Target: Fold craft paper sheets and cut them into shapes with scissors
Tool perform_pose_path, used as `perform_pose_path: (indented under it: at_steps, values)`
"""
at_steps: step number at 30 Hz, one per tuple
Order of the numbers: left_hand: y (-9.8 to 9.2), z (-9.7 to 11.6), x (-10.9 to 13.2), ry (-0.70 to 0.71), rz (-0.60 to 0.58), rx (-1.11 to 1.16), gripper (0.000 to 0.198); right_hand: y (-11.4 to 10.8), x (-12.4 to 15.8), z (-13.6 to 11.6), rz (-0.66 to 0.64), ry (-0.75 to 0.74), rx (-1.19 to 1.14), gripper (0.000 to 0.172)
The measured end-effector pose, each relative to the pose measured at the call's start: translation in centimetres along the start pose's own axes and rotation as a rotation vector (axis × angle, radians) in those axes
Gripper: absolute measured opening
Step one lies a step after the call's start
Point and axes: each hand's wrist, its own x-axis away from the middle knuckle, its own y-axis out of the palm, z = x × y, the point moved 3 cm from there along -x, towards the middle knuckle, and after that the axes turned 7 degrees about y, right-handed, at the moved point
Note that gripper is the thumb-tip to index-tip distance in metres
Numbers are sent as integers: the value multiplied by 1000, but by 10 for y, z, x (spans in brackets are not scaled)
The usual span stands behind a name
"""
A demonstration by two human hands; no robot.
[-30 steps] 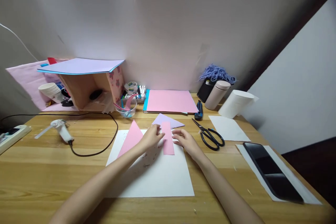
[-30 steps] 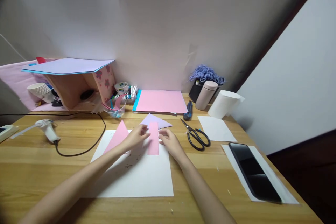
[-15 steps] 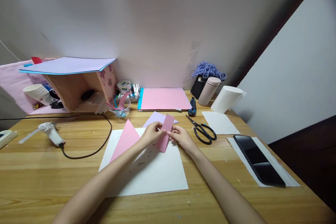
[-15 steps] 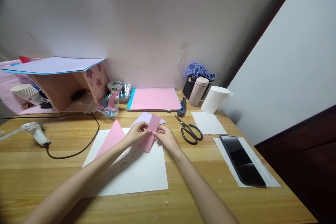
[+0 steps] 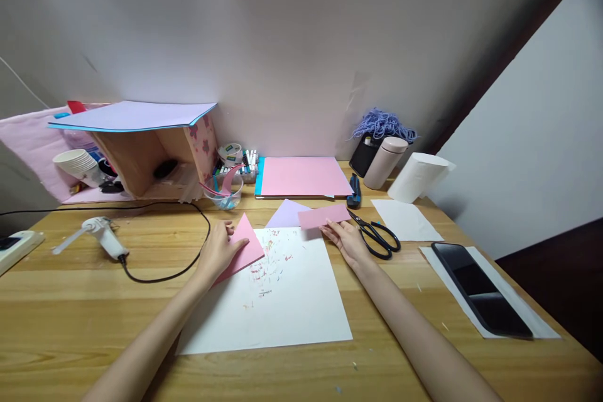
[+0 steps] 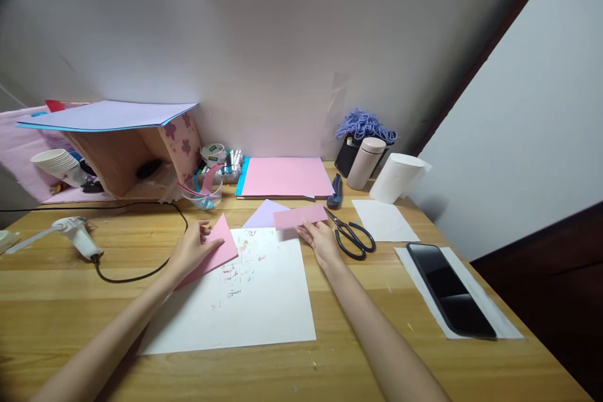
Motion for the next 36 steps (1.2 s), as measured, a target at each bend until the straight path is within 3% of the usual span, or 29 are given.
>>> perform_pose_path:
  at_steps: [4, 9, 14, 17, 22, 26, 31, 36]
  values:
    - [7, -1, 2, 33, -21, 130, 55, 6, 2, 4, -5, -9, 37, 27]
    - [8, 14, 10, 152, -75, 171, 27, 10, 5, 9, -17, -59, 104, 34]
    - [6, 26, 16, 276, -166, 186, 23, 23, 1, 11, -37, -93, 195, 35]
    - [5, 26, 16, 310, -197, 168, 25, 49, -10, 8, -75, -101, 344, 28]
    - [8, 25, 17, 350, -250, 212, 29, 112, -45, 0, -179, -104, 506, 12]
    - [10, 29, 20, 406, -245, 201, 29, 152, -70, 2, -253, -73, 694, 12]
    - [10, 31, 22, 413, -233, 208, 28, 180, -88, 14, -286, -45, 891, 22]
    - [10, 30, 21, 405, -234, 211, 27, 199, -101, 21, -295, -112, 945, 9]
